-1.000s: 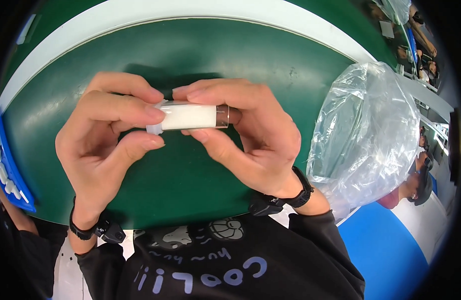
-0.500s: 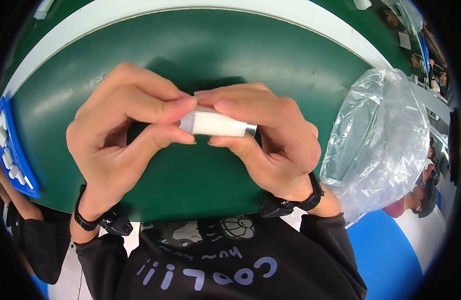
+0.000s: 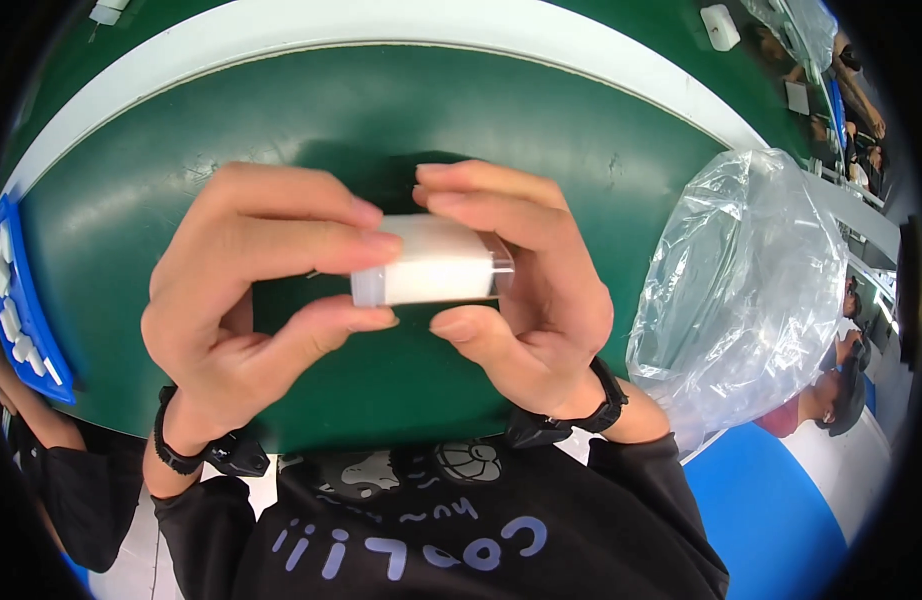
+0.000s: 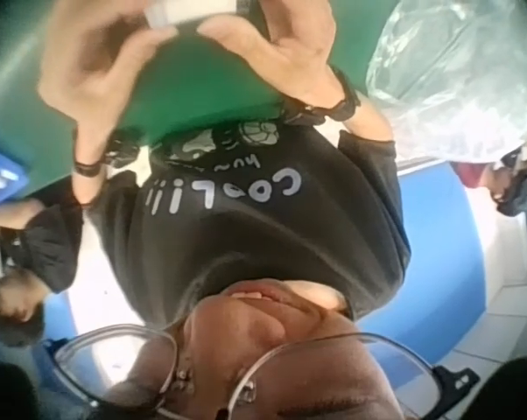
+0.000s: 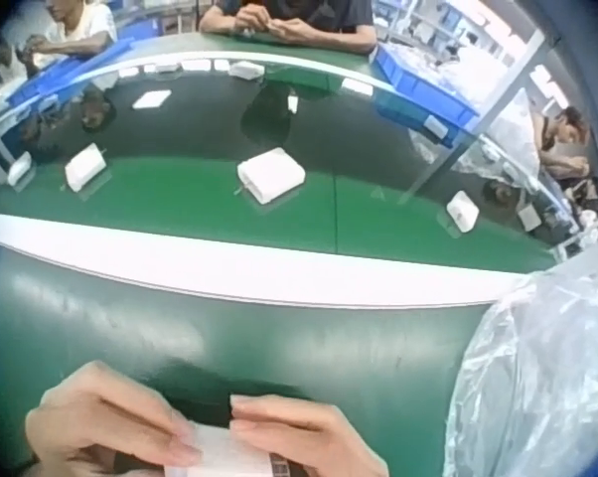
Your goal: Assembling small white electronic or plastic components on an industrial production line.
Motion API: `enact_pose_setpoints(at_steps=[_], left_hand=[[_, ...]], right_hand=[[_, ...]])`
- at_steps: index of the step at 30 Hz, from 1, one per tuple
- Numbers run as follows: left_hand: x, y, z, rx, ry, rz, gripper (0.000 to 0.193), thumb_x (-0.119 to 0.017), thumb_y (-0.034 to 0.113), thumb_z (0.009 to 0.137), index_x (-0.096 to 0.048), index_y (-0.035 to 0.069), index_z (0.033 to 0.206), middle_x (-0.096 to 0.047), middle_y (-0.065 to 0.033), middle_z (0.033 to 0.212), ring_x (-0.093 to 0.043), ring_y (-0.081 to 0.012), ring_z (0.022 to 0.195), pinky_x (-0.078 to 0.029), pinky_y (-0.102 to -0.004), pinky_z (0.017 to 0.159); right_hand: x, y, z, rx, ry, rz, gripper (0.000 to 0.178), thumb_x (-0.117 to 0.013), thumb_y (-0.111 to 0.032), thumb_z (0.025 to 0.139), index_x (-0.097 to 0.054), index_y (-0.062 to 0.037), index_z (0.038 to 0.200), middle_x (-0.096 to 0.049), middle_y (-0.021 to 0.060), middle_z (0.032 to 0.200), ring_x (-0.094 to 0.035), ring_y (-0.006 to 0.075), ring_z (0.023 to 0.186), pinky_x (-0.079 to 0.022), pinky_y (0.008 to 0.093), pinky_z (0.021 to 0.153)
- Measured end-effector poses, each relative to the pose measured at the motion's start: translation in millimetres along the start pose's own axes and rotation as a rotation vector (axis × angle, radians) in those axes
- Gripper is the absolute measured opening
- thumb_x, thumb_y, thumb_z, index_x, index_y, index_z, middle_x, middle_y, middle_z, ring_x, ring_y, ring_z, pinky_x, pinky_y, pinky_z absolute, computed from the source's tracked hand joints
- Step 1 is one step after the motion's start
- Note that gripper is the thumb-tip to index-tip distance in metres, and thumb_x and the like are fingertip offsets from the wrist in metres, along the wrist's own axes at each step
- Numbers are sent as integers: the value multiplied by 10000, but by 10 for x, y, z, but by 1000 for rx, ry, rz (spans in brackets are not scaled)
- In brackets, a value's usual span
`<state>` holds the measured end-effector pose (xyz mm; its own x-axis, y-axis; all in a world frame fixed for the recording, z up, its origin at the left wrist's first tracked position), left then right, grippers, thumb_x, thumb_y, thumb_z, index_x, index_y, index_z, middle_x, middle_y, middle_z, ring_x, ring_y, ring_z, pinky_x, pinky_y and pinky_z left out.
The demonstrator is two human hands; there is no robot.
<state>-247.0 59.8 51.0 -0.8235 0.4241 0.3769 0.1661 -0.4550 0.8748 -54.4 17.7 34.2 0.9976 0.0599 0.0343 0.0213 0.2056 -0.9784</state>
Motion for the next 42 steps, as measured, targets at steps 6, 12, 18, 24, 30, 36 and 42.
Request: enact_pose_setpoints(at_steps=[6, 12, 18, 24, 30, 36, 42], left_hand=[[-93, -6, -39, 393, 156, -467, 534, -849, 127, 750, -556, -73, 1149, -511, -190, 1258, -597, -256, 1102, -537, -351, 884], [-97, -94, -46, 281, 137, -479, 488, -780, -89, 748, -556, -86, 1182, -533, -158, 1192, -639, -229, 1001, -554, -347, 906], [-97, -63, -54, 344, 127, -459, 303, -767, -70, 767, -647, -73, 1045, -618, -170, 1059, -654, -261, 991, -555, -341, 845], [-103, -55, -42, 261, 118, -342, 239, -751, -70, 782, -676, -72, 1008, -640, -188, 1037, -674, -260, 931, -556, -323, 780], [-104, -15, -5, 282, 89, -274, 198, -761, -46, 783, -699, -49, 971, -659, -165, 1005, -675, -229, 894, -548, -304, 742], [-106, -6, 14, 246, 84, -253, 203, -771, -35, 774, -708, -30, 966, -678, -153, 965, -666, -211, 840, -542, -303, 710], [-102, 12, 19, 279, 106, -214, 206, -804, -27, 721, -719, -30, 908, -682, -143, 911, -656, -196, 793, -527, -282, 659]], right_hand=[[-19, -19, 20, 100, -44, -23, 451, -764, -42, 819, -581, 60, 1218, -557, 226, 1268, -614, 275, 1087, -618, 323, 778], [-49, -13, -25, -240, -5, 262, 390, -718, -14, 859, -579, 74, 1213, -572, 220, 1252, -649, 268, 1016, -611, 327, 820], [6, -56, 0, -83, -20, -43, 287, -727, -28, 853, -642, 47, 1117, -683, 165, 1073, -674, 244, 912, -577, 313, 750], [19, -68, 14, -28, -34, -147, 268, -732, -17, 836, -653, 41, 1085, -693, 166, 1050, -675, 254, 869, -561, 314, 728], [41, -100, 17, -37, -33, -179, 257, -730, 3, 826, -656, 48, 1067, -701, 164, 1015, -675, 266, 844, -555, 323, 714], [14, -106, -1, 6, -28, -210, 245, -730, 24, 815, -656, 60, 1046, -700, 171, 991, -671, 268, 825, -547, 320, 698], [5, -130, 4, 64, -63, -236, 237, -724, 65, 803, -654, 65, 1030, -689, 190, 998, -669, 278, 817, -539, 324, 677]])
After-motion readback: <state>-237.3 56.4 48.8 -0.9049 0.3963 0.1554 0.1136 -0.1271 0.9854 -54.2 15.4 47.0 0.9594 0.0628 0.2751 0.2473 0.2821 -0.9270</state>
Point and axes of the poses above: each hand's wrist, its own z-axis towards the middle knuckle, its own x-axis out of the back of the hand, y = z × x, the point moved 3 cm from there along z, towards the middle knuckle
